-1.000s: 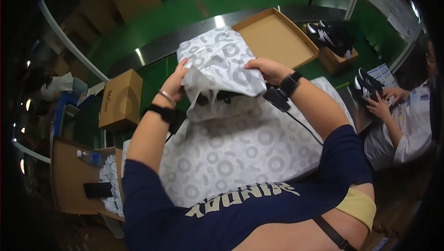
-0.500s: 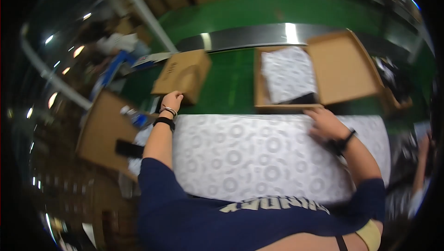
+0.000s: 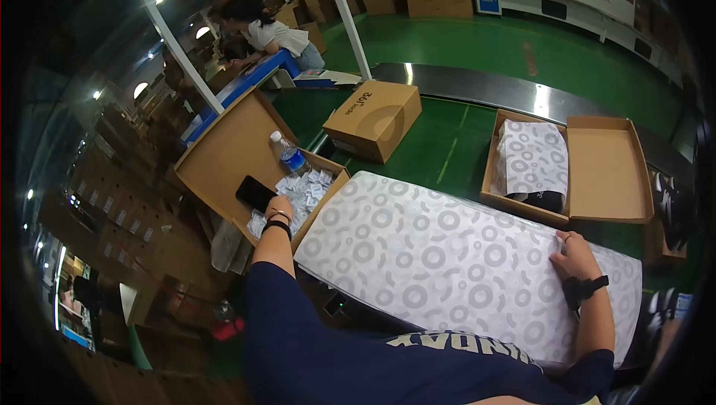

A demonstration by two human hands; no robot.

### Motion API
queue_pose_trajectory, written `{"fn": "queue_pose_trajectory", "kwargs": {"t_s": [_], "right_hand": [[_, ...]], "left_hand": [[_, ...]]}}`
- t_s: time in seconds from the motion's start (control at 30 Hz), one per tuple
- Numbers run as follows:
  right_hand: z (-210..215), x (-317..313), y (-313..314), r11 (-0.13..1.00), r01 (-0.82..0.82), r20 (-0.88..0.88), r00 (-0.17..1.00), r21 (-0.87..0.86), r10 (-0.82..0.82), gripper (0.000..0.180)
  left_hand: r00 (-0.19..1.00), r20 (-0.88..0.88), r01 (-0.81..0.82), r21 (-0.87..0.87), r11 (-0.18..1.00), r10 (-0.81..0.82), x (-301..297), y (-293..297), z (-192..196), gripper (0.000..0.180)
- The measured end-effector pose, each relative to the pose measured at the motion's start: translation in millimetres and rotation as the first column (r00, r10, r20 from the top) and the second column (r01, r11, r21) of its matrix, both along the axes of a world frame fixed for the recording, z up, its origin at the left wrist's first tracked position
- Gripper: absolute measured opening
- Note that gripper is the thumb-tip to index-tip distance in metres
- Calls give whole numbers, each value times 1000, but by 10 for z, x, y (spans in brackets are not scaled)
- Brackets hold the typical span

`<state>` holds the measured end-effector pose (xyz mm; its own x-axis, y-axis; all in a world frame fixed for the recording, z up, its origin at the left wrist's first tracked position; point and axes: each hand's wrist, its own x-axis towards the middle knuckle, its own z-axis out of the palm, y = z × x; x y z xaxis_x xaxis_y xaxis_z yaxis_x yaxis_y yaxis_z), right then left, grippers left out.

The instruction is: Inspecting manufactured shoes for quality and packing them into boxes with tissue paper.

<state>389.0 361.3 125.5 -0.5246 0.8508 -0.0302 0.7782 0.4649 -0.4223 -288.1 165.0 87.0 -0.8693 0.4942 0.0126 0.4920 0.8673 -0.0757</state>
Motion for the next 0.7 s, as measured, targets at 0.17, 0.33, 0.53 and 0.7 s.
{"fn": "queue_pose_trajectory", "kwargs": {"t_s": [0.17,0.33,0.53,0.7], "right_hand": [[-2,152,16,999,-14,-8,1000,46,14,53],[-134,543,276,990,136,-22,990,-24,-137,48],[-261,894,712,924,383,169,911,-6,-376,50],[-20,262,744,997,4,-312,950,-82,-30,78]], "left_hand": [[990,-137,-2,277,961,41,162,213,282,20],[975,-182,217,886,410,-125,771,1597,494,8],[124,315,491,804,335,-941,3054,2820,434,20],[-213,912,-313,276,909,-351,3649,3068,370,116]]}}
